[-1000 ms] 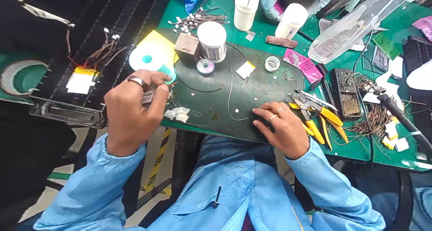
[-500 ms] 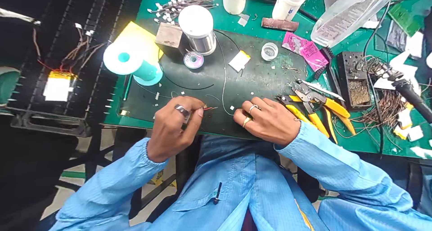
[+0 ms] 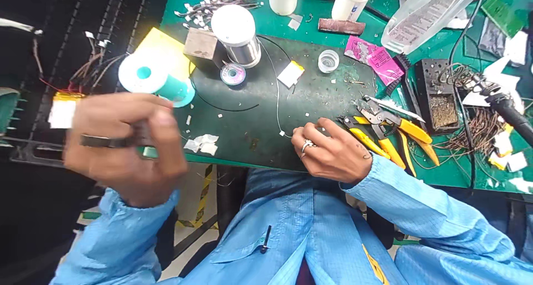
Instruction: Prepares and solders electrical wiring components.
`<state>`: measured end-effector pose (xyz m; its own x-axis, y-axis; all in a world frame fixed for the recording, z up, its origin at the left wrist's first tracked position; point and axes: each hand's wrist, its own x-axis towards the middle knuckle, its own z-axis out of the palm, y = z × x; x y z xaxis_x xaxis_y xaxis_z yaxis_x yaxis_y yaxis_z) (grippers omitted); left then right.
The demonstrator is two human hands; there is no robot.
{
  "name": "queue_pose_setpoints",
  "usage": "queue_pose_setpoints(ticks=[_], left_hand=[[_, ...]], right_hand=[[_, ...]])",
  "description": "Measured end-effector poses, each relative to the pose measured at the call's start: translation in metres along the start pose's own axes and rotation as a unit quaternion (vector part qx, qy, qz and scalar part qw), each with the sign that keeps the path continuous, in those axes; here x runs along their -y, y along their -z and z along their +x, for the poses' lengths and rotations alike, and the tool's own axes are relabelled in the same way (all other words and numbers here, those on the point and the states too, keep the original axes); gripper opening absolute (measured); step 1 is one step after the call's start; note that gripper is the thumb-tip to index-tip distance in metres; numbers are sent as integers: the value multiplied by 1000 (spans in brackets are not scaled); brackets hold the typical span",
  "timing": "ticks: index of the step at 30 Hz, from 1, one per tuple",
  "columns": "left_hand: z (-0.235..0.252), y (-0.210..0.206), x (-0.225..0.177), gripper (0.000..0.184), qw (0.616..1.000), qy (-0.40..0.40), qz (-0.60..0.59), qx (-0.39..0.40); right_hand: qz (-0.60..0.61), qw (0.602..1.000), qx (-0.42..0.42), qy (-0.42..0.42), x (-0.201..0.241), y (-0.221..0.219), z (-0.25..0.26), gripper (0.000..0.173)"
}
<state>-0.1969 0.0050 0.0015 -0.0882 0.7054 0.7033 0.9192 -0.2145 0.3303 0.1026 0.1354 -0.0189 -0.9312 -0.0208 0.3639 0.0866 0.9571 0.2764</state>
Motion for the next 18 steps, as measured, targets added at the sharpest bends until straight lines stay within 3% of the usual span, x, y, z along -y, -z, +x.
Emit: queue_pose_setpoints(ticks=[2, 6, 9, 12, 14, 16, 18], left_hand=[[0, -15, -25, 14, 995, -6, -80, 59], [-10, -62, -53, 20, 973, -25, -170, 151], [-9, -81, -60, 19, 973, -57, -159, 158], [-6, -87, -62, 16, 975, -64, -155, 143], [-5, -89, -61, 15, 976, -50, -163, 136], [-6, -90, -60, 13, 972, -24, -185, 142], [-7, -91, -59, 13, 965, 12, -210, 156]], right_hand=[[31, 997, -5, -71, 2, -1, -5, 28], [149, 969, -26, -196, 5, -4, -13, 36], [182, 948, -42, -256, 5, 6, -24, 36], [220, 905, -111, -345, 5, 33, -56, 34], [276, 849, -186, -411, 5, 49, -93, 33], [336, 767, -269, -475, 3, 60, -134, 33], [420, 633, -376, -531, 4, 66, -172, 30]])
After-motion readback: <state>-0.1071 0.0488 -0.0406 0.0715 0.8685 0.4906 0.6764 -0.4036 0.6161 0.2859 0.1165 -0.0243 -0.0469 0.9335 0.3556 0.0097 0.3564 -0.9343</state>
